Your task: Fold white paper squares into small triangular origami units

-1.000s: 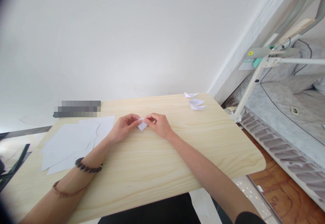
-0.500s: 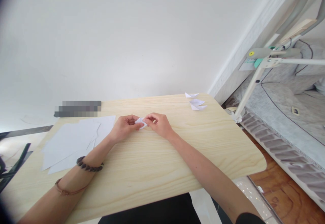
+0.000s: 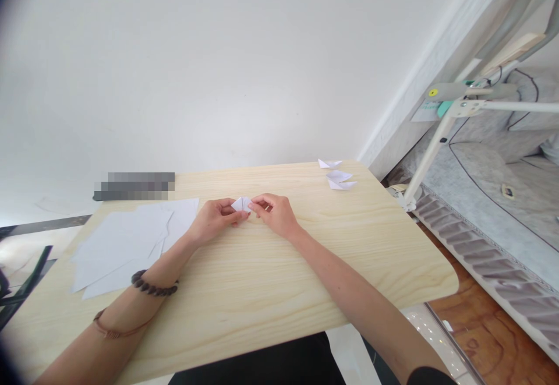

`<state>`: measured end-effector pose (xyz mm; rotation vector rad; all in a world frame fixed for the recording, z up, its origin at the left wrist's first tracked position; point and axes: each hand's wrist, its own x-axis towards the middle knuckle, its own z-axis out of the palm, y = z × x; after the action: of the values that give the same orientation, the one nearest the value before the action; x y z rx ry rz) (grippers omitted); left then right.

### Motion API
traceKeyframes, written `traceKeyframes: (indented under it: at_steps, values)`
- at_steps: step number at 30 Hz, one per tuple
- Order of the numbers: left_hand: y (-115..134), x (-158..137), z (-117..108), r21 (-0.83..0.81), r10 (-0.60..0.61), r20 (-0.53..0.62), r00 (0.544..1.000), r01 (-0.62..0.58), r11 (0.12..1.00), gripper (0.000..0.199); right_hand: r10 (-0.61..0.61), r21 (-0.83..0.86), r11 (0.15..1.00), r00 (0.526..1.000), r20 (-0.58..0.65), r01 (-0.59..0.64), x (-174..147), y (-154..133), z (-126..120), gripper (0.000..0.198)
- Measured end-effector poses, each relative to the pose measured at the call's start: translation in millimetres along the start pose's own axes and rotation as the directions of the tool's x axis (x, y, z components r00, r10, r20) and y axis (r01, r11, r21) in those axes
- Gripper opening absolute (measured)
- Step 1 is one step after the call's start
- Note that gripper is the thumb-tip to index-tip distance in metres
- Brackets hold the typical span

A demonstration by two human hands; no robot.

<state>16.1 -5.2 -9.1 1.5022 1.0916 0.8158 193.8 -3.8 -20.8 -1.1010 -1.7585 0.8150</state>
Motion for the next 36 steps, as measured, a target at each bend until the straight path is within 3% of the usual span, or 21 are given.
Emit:
traceKeyframes:
  at_steps: [11, 19, 36]
  values:
    - [0.7, 0.1, 1.5, 0.015, 0.032, 0.022, 0.999, -0.033, 0.999, 0.035, -0.071, -0.043, 0.997, 0.997, -0.009, 0.071, -0.3, 2.4, 1.0, 0.020]
    - [-0.6, -0.4, 0.6, 0.043, 0.134, -0.098, 0.986, -0.130, 0.991, 0.034, -0.133, -0.071, 0.989, 0.991, -0.003, 0.132, -0.6, 2.8, 0.3, 0.018]
    - [1.7, -2.7, -0.7, 0.198, 0.203, -0.147, 0.968, -0.172, 0.965, 0.031, -0.216, -0.153, 0.965, 0.976, -0.004, 0.213, -1.5, 0.7, 1.3, 0.012]
